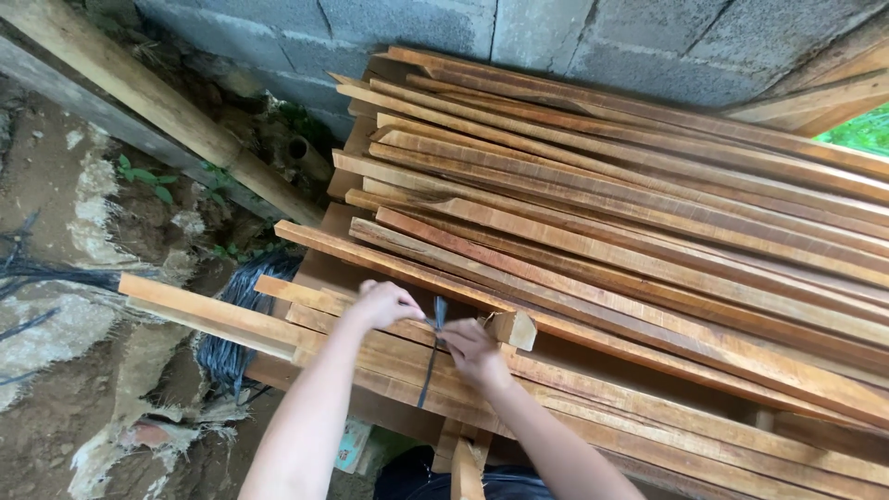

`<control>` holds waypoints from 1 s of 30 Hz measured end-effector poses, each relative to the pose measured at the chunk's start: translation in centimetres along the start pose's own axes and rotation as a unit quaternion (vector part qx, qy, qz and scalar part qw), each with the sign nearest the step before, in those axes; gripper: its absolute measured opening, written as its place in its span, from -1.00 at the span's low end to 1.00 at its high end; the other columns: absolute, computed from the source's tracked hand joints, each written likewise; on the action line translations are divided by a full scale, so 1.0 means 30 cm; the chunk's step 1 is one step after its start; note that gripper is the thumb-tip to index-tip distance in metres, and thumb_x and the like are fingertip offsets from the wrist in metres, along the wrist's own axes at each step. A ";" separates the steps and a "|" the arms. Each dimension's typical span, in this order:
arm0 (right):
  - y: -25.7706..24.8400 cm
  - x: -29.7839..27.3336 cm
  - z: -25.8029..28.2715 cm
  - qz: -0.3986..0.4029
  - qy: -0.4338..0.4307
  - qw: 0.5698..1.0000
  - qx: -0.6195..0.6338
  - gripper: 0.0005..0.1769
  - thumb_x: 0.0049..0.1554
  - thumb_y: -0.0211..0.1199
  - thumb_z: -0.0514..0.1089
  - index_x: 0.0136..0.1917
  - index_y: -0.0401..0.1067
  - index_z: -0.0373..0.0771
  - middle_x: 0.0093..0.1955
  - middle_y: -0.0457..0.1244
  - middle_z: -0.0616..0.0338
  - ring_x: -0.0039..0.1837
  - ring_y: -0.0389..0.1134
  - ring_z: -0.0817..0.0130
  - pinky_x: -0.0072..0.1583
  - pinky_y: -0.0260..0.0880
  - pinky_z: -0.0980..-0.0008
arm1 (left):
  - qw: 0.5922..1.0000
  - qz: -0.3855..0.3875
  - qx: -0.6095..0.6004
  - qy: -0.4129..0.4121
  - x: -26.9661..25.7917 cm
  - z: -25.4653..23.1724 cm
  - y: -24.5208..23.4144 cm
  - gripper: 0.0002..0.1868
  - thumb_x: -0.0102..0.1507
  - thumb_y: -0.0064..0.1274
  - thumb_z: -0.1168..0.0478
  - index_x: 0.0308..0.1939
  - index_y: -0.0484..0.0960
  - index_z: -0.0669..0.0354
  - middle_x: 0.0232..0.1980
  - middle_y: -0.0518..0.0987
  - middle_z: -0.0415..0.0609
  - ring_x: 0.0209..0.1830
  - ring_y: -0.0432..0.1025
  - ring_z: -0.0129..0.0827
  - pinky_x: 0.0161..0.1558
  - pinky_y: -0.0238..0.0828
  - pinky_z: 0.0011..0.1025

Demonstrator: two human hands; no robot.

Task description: Organizing and bundling long wood planks using plastic ties.

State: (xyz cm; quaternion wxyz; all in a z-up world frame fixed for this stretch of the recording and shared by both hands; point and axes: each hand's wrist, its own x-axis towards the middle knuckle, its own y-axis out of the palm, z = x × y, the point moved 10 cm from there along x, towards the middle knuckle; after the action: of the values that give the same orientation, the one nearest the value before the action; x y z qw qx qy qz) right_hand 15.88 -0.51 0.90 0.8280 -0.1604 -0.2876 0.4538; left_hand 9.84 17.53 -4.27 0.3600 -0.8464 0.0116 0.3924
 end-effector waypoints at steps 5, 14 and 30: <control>-0.070 -0.001 0.076 0.008 -0.048 0.999 -0.009 -0.82 0.07 0.40 -0.30 -0.01 0.62 -0.26 0.05 0.43 0.15 0.07 0.44 0.32 0.10 0.55 0.47 | 0.999 -0.013 0.028 -0.007 0.057 0.061 0.025 -0.74 0.20 0.16 -0.21 -0.21 0.85 -0.35 -0.22 0.73 -0.19 0.02 0.50 -0.39 0.42 -0.07 -0.13; -0.059 -0.022 0.072 0.061 -0.026 0.997 -0.031 -0.75 0.05 0.37 -0.32 0.05 0.60 -0.25 0.11 0.40 0.14 0.15 0.42 0.26 0.13 0.53 0.36 | 0.997 -0.075 -0.015 -0.023 -0.056 0.013 -0.005 -0.69 0.21 0.15 -0.20 -0.22 0.82 -0.18 -0.21 0.73 -0.15 -0.02 0.52 -0.33 0.45 -0.08 -0.18; 0.160 0.049 -0.280 0.059 0.316 0.937 0.139 -0.74 0.16 0.37 -0.06 -0.10 0.62 -0.34 -0.25 0.39 0.12 -0.24 0.38 0.39 -0.15 0.38 0.37 | 0.942 -0.297 -0.138 -0.076 -0.222 -0.094 0.049 -0.73 0.23 0.18 -0.09 -0.16 0.73 -0.07 0.14 0.61 -0.20 0.30 0.35 -0.28 0.47 -0.13 0.02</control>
State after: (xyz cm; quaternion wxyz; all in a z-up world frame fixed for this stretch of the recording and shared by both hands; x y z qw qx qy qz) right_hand 18.56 3.27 -7.72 0.8620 -0.1956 0.0648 0.4632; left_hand 6.65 12.95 0.55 0.3394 -0.8203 -0.3224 0.3286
